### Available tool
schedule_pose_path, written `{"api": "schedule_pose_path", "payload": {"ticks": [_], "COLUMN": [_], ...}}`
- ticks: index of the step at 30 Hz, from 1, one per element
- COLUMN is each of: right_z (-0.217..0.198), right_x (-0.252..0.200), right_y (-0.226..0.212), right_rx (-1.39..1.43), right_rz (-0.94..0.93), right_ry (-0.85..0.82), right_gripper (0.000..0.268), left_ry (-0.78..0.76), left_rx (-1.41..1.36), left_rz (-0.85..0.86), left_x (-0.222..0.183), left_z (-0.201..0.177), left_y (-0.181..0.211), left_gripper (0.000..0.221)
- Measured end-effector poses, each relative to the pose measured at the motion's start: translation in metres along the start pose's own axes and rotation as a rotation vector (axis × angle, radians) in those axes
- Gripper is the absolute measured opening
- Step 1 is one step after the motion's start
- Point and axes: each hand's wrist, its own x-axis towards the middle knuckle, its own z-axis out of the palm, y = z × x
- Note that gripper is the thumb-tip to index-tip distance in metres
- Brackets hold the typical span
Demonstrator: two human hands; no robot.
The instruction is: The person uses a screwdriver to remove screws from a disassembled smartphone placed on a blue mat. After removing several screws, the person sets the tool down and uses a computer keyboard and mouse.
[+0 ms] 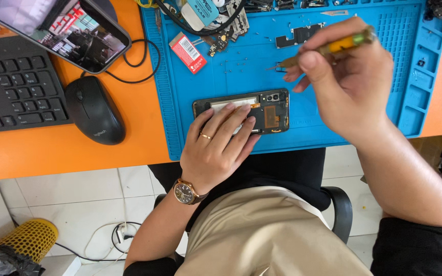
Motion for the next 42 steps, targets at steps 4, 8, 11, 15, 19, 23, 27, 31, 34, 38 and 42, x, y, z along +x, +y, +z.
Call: {"api": "schedule_pose_path", "payload": {"ticks": [4, 8, 11, 15, 19, 23, 27, 31, 34, 38, 42], "right_z": [-0.006, 0.005, 0.009, 0.009, 0.01, 0.011, 0.011, 0.009, 0.008, 0.008, 0.008], "right_x": [-0.037, -0.074, -0.091, -0.1, -0.106, -0.105, -0.105, -0.105, -0.103, -0.102, -0.103], "right_y": [0.007, 0.033, 0.047, 0.058, 0.068, 0.075, 0.078, 0.076, 0.073, 0.069, 0.071], "right_rx": [0.117, 0.156, 0.087, 0.047, -0.086, -0.044, -0.014, -0.067, -0.099, -0.118, -0.124], "right_rz": [-0.044, -0.016, 0.01, -0.109, -0.149, -0.2, -0.232, -0.21, -0.218, -0.222, -0.225], "right_ry": [0.145, 0.233, 0.191, 0.167, 0.141, 0.129, 0.116, 0.1, 0.084, 0.084, 0.083], "right_gripper": [0.039, 0.034, 0.036, 0.027, 0.026, 0.025, 0.025, 0.024, 0.024, 0.025, 0.026], "left_ry": [0.021, 0.016, 0.019, -0.001, -0.01, -0.003, -0.016, -0.016, -0.02, -0.052, -0.114], "left_rx": [0.009, 0.024, 0.035, 0.049, 0.036, 0.031, 0.03, 0.027, 0.026, 0.062, 0.024], "left_rz": [0.02, 0.036, 0.037, 0.042, 0.032, 0.023, 0.025, 0.021, 0.018, -0.008, -0.017], "left_x": [0.0, 0.001, 0.002, 0.002, 0.0, 0.001, 0.001, 0.003, 0.003, 0.004, 0.012], "left_z": [0.0, 0.0, 0.0, 0.001, 0.001, 0.002, 0.002, 0.001, 0.001, -0.001, 0.0], "left_y": [0.0, -0.001, 0.0, 0.001, 0.001, 0.002, 0.002, 0.002, 0.003, 0.009, 0.022], "left_gripper": [0.023, 0.022, 0.021, 0.022, 0.024, 0.022, 0.023, 0.022, 0.024, 0.034, 0.043]}}
